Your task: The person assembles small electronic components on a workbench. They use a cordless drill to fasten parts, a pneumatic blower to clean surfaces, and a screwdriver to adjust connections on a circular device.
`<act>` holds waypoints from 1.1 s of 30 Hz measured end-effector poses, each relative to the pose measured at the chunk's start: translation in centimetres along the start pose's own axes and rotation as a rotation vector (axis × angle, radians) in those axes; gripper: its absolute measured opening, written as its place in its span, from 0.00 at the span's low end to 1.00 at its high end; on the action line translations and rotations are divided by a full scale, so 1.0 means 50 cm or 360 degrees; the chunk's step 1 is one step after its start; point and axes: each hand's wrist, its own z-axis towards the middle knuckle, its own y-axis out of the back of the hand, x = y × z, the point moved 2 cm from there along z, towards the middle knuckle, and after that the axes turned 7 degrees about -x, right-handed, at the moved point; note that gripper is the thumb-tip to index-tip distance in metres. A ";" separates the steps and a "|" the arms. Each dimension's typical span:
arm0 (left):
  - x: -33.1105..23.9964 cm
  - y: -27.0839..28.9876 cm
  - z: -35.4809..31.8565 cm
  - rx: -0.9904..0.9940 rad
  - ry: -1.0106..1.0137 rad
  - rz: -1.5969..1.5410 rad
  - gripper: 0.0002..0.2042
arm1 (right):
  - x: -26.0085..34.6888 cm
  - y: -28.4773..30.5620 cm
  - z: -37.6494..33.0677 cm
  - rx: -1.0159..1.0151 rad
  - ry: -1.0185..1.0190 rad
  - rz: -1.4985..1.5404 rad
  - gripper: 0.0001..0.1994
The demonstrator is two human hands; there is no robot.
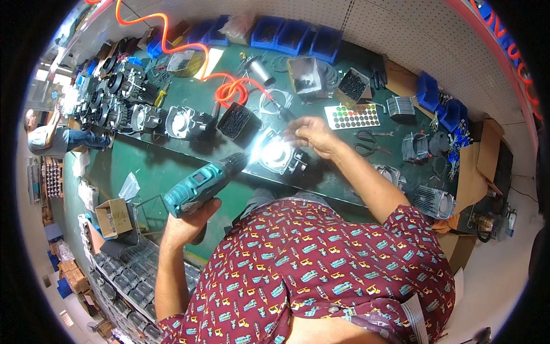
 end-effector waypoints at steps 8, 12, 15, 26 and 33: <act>0.045 -0.021 -0.025 -0.0079 0.0327 -0.0445 0.14 | -0.039 -0.015 0.009 0.0044 -0.0145 0.0381 0.09; 0.051 -0.023 -0.020 -0.0039 0.0308 -0.0435 0.13 | -0.040 -0.019 0.014 0.0084 -0.0154 0.0341 0.09; 0.054 -0.025 -0.017 -0.0025 0.0314 -0.0406 0.13 | -0.041 -0.022 0.016 0.0074 -0.0101 0.0289 0.10; 0.064 -0.031 -0.009 -0.0058 0.0285 -0.0419 0.14 | -0.054 -0.032 0.017 0.0098 -0.0146 0.0428 0.11; 0.059 -0.021 -0.014 -0.0044 0.0380 -0.0454 0.13 | -0.044 -0.038 0.015 0.0223 -0.0035 0.0235 0.10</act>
